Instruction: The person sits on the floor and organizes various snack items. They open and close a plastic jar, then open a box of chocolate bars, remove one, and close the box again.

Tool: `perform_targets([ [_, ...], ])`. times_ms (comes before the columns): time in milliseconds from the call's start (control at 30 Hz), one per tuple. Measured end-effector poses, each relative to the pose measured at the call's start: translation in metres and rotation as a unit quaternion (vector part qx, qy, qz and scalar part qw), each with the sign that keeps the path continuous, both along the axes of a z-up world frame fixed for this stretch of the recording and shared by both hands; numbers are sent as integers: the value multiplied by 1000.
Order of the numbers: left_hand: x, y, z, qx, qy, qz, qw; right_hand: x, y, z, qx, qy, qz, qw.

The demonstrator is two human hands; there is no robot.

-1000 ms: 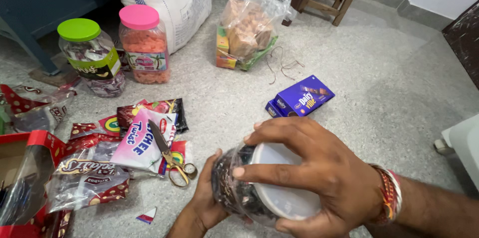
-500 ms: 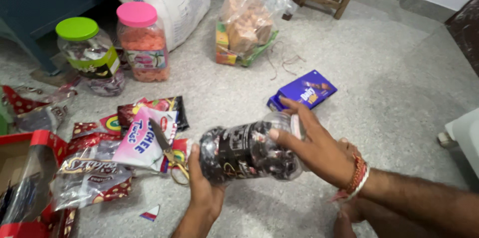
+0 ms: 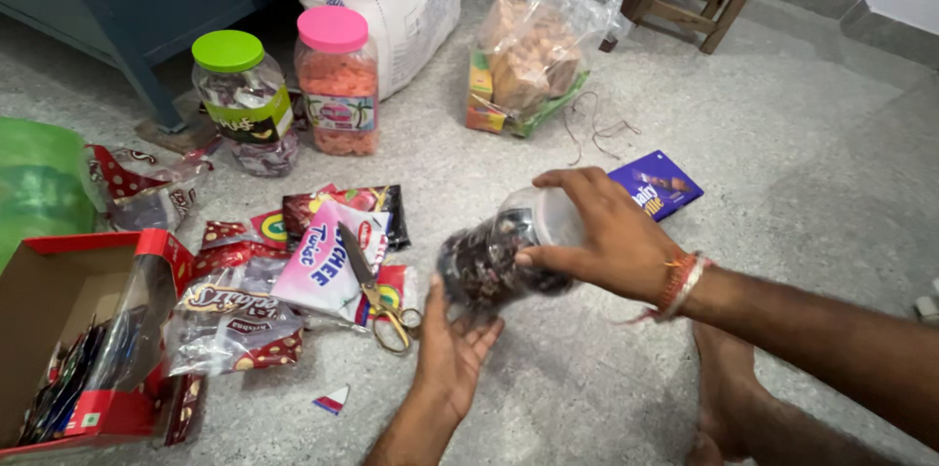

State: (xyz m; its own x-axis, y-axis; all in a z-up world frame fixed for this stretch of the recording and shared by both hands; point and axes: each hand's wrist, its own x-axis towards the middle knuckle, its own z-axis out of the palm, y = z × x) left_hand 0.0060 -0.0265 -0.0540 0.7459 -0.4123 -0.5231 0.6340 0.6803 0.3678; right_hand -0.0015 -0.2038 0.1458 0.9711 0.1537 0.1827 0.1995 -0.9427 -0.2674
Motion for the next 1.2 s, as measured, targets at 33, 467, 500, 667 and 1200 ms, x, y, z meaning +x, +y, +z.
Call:
perform_targets([
  [33, 0, 0, -4, -3, -7, 7, 1000, 5, -1, -8, -17, -4, -6, 1000],
  [467, 6, 14, 8, -22, -81, -11, 996, 85, -33, -58, 178, 320, -273, 889],
  [500, 6, 15, 9, -17, -81, -14, 996, 86, -33, -62, 258, 331, -277, 864],
  [667, 7, 20, 12, -11, -92, -19, 995, 112, -37, -87, 497, 278, -306, 763],
  [1200, 14, 30, 12, -11, -68, -46, 997, 262, 48, -139, 635, 190, -177, 727],
])
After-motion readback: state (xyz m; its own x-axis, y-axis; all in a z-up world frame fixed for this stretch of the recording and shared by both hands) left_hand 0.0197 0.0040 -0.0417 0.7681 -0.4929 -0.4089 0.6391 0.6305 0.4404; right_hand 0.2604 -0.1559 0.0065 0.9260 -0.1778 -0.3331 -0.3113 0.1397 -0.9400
